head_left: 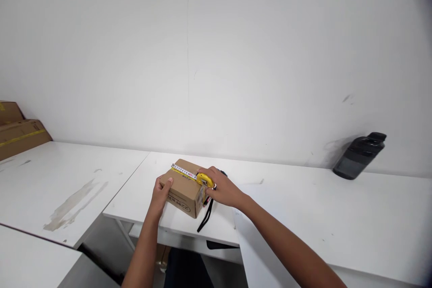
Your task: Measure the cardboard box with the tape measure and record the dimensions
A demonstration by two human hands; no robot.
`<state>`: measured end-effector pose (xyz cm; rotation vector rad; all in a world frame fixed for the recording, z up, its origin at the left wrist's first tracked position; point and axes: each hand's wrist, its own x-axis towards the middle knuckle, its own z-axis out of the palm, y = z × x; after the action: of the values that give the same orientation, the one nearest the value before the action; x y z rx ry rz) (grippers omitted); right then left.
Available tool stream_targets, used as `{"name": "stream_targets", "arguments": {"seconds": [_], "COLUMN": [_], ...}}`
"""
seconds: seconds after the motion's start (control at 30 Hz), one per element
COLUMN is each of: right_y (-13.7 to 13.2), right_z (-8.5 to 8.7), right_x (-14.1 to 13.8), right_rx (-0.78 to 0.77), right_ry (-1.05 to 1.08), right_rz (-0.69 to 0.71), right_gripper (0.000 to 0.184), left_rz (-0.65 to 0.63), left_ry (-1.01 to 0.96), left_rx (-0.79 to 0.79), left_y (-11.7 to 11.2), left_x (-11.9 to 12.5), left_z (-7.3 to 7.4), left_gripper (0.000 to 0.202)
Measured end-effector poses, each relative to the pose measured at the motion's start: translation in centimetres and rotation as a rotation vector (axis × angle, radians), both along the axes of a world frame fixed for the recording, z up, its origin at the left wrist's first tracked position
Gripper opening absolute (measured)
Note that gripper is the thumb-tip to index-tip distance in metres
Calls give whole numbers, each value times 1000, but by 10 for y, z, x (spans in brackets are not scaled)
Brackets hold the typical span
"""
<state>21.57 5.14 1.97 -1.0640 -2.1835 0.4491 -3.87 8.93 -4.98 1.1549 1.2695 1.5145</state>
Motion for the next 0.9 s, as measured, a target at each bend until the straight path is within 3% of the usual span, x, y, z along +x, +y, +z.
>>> {"name": "stream_targets", "arguments": {"seconds": [0.67, 0.9], "right_y": [4, 1], "right_z": [-6, -10], "right_x": [0, -3], "right_rx": [-90, -39], "right_ry": [157, 130], "right_rz": [78, 7], "right_gripper": [58, 61], "left_rz": [37, 30], "left_ry": [-9, -3], "left_rx": [-3, 2], "left_y": [0, 0], "left_x": [3, 4], "left_z": [0, -1], "left_gripper": [60, 60]}}
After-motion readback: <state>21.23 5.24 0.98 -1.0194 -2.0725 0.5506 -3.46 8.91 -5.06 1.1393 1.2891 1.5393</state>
